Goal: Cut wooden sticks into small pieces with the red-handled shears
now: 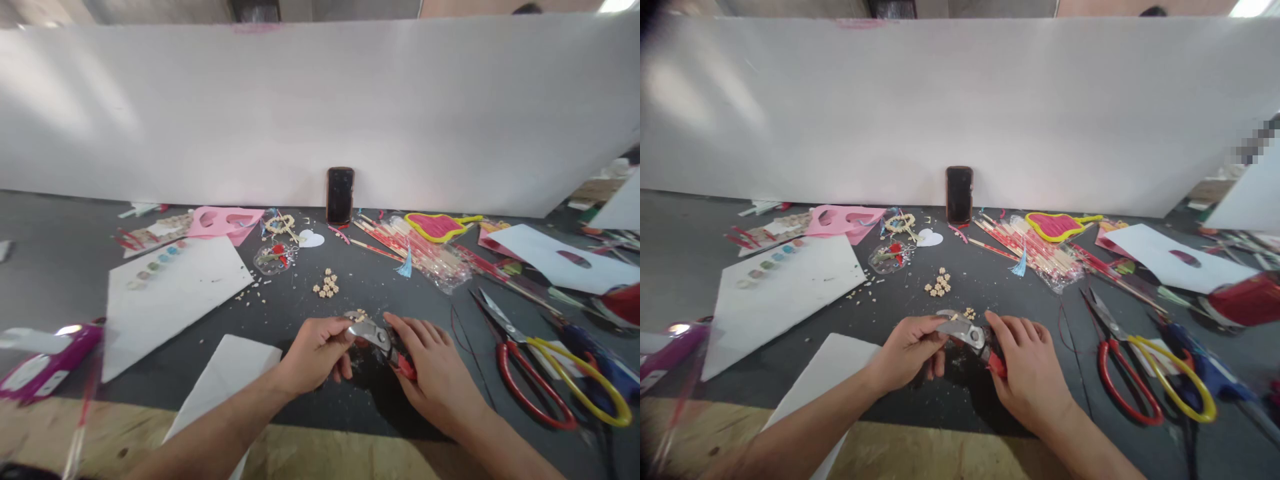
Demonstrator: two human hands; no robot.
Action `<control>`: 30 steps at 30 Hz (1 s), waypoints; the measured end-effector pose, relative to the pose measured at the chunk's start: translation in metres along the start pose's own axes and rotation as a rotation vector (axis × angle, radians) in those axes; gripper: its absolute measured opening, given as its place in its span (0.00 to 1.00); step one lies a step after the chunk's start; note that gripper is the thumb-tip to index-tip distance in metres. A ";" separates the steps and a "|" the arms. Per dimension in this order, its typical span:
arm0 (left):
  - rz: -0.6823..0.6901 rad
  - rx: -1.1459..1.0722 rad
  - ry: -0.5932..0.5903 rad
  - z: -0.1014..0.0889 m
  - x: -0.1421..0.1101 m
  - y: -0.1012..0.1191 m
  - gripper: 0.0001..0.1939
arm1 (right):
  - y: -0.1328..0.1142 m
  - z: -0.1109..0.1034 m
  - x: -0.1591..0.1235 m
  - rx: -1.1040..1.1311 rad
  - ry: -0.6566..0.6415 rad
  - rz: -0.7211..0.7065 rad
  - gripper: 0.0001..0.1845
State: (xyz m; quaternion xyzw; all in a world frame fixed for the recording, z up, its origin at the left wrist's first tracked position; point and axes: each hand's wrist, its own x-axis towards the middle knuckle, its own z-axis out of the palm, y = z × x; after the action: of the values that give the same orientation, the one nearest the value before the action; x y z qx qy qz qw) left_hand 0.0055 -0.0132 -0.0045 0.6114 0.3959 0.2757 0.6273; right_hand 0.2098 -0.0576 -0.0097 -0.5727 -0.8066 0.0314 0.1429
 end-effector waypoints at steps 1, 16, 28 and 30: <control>0.001 0.004 0.000 0.000 0.000 0.000 0.14 | 0.000 0.000 0.000 0.004 -0.007 0.000 0.30; 0.016 0.002 0.032 0.005 -0.002 -0.004 0.17 | -0.006 -0.010 -0.003 -0.034 0.100 -0.062 0.15; -0.041 0.075 0.167 -0.004 0.005 -0.002 0.14 | 0.034 0.011 0.006 -0.250 0.037 0.230 0.24; -0.036 0.014 0.205 -0.007 0.008 -0.003 0.14 | 0.038 0.009 0.006 -0.249 0.031 0.272 0.26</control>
State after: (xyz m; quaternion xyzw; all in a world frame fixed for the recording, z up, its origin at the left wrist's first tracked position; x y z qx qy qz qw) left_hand 0.0035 -0.0029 -0.0084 0.5773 0.4708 0.3225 0.5840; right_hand 0.2399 -0.0376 -0.0256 -0.6903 -0.7170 -0.0585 0.0777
